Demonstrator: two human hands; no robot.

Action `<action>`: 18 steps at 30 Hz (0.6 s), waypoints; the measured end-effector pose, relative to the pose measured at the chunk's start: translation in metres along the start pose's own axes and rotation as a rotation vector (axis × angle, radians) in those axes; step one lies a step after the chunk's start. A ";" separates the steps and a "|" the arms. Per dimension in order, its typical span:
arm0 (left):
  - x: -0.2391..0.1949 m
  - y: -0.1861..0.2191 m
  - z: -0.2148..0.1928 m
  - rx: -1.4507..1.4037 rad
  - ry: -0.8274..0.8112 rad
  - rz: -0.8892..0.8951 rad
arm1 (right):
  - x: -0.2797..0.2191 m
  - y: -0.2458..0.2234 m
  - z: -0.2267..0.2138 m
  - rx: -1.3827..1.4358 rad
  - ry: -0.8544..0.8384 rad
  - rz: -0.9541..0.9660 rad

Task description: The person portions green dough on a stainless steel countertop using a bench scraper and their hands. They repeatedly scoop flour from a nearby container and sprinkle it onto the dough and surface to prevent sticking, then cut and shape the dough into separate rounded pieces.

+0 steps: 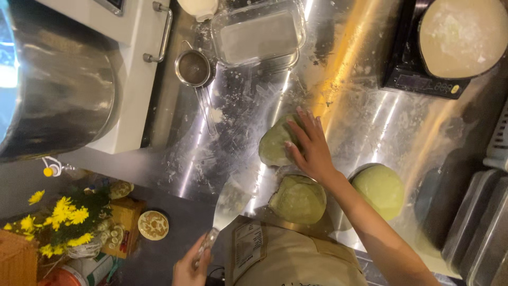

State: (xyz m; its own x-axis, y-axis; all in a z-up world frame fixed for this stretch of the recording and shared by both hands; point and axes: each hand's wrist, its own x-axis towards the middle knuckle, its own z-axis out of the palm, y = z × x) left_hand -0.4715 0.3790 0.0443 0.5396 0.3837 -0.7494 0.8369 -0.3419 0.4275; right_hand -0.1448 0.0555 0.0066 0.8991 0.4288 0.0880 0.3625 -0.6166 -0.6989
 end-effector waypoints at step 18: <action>0.039 0.257 0.027 0.183 -0.092 0.119 | 0.015 0.004 -0.001 -0.065 0.010 0.018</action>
State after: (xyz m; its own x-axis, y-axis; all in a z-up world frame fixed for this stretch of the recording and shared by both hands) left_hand -0.2380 0.2832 0.1116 0.6156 0.2544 -0.7458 0.7328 -0.5330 0.4230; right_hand -0.1296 0.0589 0.0056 0.9077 0.4113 0.0833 0.3614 -0.6654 -0.6531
